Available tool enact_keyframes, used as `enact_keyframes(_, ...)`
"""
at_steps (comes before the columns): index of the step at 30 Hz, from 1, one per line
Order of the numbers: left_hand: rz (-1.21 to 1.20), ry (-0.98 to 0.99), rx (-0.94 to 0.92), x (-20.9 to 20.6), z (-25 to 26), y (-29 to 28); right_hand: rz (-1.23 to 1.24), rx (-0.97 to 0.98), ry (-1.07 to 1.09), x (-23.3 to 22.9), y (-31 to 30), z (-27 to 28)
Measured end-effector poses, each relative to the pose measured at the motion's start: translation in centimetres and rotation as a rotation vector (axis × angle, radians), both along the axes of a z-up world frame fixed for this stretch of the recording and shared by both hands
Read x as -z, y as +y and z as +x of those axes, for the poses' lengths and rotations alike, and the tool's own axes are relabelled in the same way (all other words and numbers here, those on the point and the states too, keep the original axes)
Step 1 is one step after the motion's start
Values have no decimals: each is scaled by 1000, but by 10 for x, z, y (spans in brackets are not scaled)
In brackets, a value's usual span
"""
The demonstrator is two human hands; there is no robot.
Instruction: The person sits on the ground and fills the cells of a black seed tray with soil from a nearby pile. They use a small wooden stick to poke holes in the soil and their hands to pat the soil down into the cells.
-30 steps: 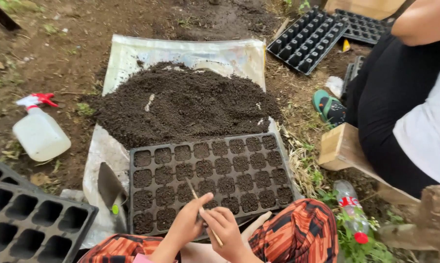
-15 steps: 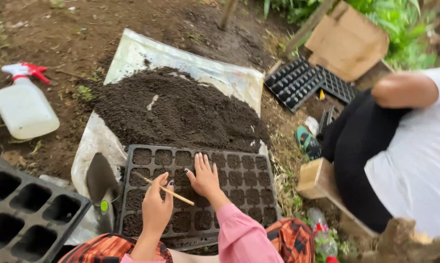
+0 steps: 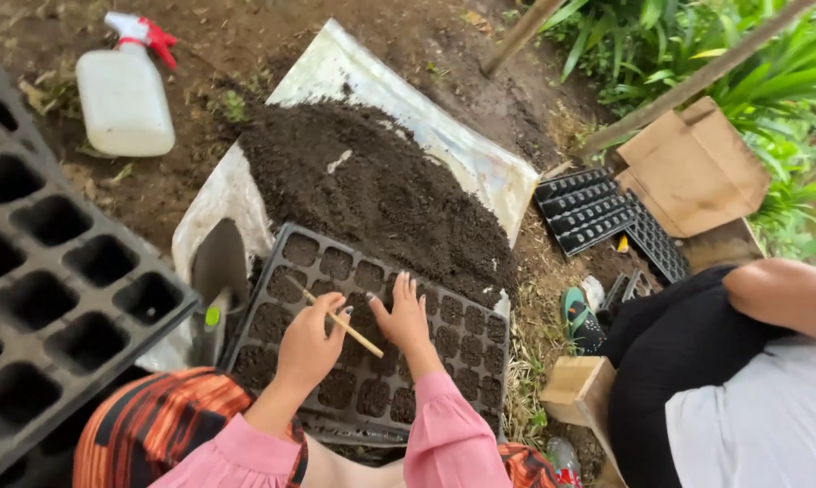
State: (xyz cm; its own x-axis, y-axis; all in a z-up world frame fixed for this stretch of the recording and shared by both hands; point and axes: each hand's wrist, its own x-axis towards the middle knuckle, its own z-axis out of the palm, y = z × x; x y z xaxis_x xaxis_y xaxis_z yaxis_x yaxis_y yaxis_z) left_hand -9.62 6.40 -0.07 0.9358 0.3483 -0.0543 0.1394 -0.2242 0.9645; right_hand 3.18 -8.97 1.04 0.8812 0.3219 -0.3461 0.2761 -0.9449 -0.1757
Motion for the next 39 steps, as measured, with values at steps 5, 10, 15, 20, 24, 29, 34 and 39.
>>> enact_keyframes(5, 44, -11, 4, 0, 2, 5, -28, -31, 38, 9, 6, 4)
enact_keyframes(10, 38, 2, 66, -5, 5, 3, -15, -43, 113, 9, -3, 10)
enact_keyframes(15, 54, 29, 59, -5, 0, 5, 93, -37, 96, 5, -16, 23)
enact_keyframes(20, 59, 69, 86, -7, 6, 4, -76, -77, 44, 12, -6, 15)
enact_keyframes(24, 125, 37, 86, 7, 12, -1, -61, -32, 169, 35, -22, 39)
enact_keyframes(29, 130, 46, 72, 12, 12, 4, 198, 97, 200, -15, -36, 16)
enact_keyframes(34, 63, 76, 83, 9, 11, 0, 41, 60, 166, 1, -65, 19)
enact_keyframes(39, 86, 99, 85, 6, 10, 1, -6, 45, 162, 1, -61, 18)
